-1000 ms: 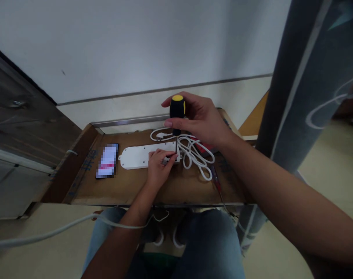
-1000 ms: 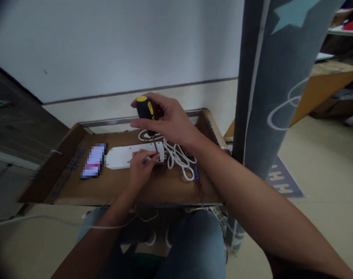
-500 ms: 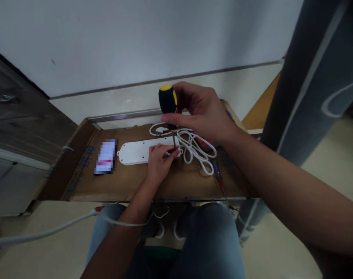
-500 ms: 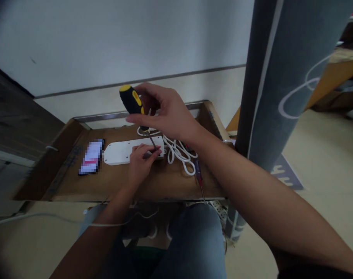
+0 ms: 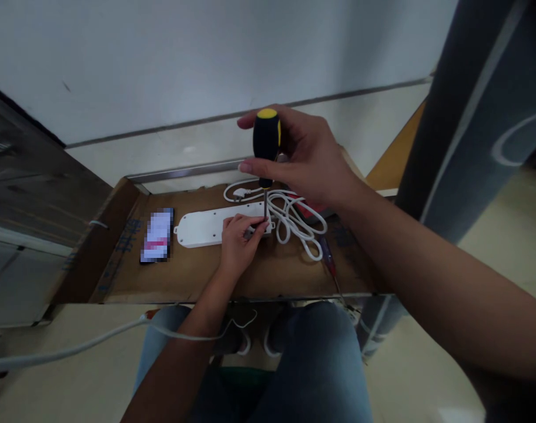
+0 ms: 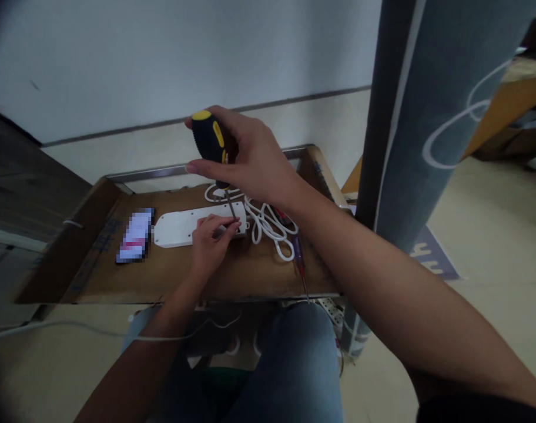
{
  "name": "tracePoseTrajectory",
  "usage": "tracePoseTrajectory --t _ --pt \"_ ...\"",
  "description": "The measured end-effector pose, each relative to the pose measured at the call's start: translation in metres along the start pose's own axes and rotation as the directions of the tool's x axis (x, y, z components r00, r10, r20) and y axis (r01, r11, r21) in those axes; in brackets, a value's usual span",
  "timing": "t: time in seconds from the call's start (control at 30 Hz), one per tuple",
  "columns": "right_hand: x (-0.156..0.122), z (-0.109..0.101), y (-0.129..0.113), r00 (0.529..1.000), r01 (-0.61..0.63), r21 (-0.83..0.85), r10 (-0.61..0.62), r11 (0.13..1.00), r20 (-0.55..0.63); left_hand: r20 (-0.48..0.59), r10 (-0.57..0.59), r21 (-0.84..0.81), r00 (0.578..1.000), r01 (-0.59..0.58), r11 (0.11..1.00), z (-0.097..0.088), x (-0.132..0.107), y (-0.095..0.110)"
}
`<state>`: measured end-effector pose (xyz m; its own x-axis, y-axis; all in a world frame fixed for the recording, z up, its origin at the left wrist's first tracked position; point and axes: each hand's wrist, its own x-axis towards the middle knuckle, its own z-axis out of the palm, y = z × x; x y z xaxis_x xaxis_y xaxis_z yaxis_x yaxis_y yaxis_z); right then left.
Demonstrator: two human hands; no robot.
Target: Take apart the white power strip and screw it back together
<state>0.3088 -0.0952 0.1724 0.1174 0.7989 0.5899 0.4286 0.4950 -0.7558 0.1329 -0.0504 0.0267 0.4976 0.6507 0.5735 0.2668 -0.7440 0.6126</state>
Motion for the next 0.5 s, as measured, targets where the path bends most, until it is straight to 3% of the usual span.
tracePoseTrajectory --t 0.27,0.5 --pt "-0.0006 -0.0001 -0.0054 0.999 -0.002 0.16 -0.005 0.987 0.043 0.048 -0.007 0.268 0.999 -0.007 0.964 -0.0091 -0.0044 0.01" --pt "-0.0027 -0.0049 -0.01 0.998 0.045 -0.178 -0.05 0.983 -0.025 0.166 -0.051 0.351 0.985 -0.011 0.936 -0.01 -0.0077 0.0081"
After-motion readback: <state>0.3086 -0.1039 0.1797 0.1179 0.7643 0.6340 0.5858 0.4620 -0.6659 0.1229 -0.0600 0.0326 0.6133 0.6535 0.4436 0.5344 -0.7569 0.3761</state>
